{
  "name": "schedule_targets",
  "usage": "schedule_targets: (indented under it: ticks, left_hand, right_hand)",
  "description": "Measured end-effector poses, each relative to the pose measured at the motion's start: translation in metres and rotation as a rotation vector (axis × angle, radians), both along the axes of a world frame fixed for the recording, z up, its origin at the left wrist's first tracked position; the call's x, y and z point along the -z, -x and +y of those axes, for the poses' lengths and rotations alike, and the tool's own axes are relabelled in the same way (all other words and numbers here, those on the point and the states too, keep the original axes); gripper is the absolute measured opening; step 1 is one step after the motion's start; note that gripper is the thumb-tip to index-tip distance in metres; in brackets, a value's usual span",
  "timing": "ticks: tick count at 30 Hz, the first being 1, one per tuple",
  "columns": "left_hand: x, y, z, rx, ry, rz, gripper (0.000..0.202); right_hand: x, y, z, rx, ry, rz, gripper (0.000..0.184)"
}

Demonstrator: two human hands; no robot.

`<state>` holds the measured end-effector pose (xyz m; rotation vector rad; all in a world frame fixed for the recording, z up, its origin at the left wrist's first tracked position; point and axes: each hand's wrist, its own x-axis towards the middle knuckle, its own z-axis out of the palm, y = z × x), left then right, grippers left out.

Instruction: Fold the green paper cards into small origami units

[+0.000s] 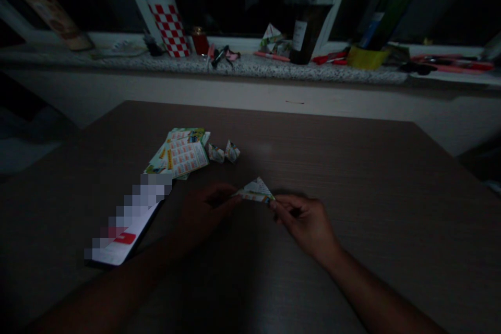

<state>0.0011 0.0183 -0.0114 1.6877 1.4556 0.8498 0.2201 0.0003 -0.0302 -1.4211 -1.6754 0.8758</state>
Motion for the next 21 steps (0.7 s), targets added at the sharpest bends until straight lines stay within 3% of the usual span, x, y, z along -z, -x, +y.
schedule_targets:
  ticks: [7, 14, 21]
  left_hand:
    - [-0.0026, 0.0004, 0.0012, 0.04, 0.061, 0.046, 0.022]
    - [-0.0059, -0.0015, 0.0009, 0.102, -0.041, 0.127, 0.019]
    - [-0.0016, -0.0026, -0.0006, 0.161, -0.141, 0.186, 0.017]
  right_hand:
    - [-0.0002, -0.0046, 0.0019, -0.163, -0.327, -0.344, 0.019]
    - [-0.0057, -0.0043, 0.0005, -0.232, -0.327, -0.431, 0.024]
    - [-0.0064, -0.004, 0.0003, -0.203, -0.317, -0.379, 0.022]
